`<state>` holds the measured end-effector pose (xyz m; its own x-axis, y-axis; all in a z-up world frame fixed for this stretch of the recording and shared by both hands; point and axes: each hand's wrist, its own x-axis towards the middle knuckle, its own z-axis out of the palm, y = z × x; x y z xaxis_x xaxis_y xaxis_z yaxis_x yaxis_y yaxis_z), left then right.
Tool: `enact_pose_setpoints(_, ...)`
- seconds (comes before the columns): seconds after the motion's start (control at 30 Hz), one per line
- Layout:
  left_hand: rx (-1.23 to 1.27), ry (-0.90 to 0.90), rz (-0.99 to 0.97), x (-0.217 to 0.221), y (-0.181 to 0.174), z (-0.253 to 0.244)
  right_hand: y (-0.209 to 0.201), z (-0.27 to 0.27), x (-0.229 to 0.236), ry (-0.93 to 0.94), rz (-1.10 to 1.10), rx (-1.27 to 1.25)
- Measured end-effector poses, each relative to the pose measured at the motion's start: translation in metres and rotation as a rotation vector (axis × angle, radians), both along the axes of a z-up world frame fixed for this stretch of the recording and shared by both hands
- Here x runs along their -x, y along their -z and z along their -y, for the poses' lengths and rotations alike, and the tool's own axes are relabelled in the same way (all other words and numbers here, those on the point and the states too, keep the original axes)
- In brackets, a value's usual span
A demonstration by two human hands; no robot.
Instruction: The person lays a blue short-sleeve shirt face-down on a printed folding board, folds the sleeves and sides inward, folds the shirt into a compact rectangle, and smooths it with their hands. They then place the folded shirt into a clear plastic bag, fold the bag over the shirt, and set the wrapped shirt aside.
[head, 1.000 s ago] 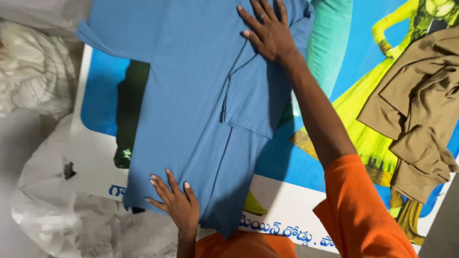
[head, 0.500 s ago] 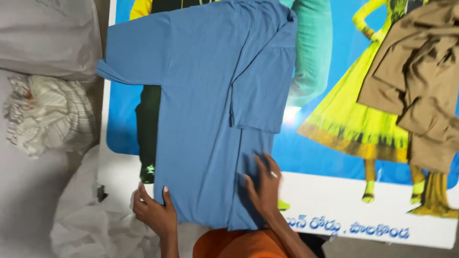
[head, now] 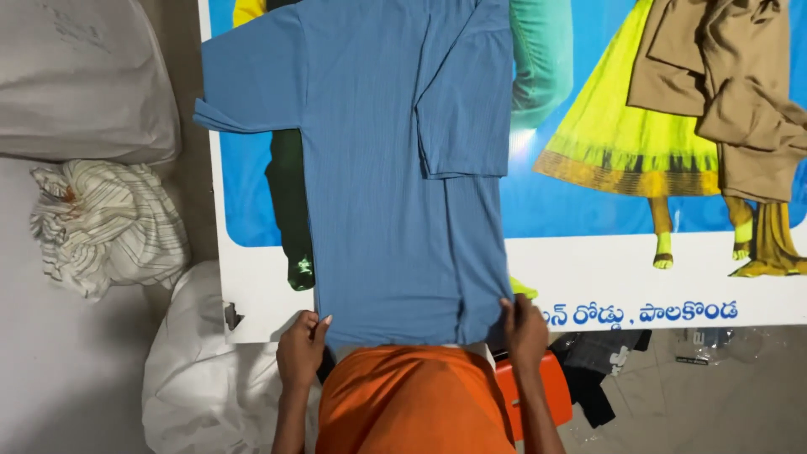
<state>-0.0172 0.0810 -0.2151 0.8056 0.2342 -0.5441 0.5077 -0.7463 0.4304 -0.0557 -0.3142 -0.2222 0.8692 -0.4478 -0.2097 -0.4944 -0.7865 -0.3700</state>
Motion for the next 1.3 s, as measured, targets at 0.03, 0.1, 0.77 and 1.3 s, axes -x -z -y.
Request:
enact_pose_setpoints(0.03, -0.005, -0.031, -0.011, -0.001, -0.002, -0.003, -0.002, 0.006, 0.001, 0.038, 0.038, 0.013)
enact_pose_setpoints(0.1, 0.014, -0.045, 0.003, -0.001, -0.001, -0.005, -0.019, 0.011, -0.007, 0.096, -0.015, -0.082)
enact_pose_setpoints(0.77, -0.141, -0.652, 0.571, 0.04, 0.012, 0.024, -0.019, 0.082, -0.012, 0.152, -0.177, -0.425)
enact_pose_setpoints(1.3, -0.009, -0.108, 0.081, 0.027, 0.009, 0.07, -0.005, 0.123, -0.004, 0.065, -0.143, -0.399)
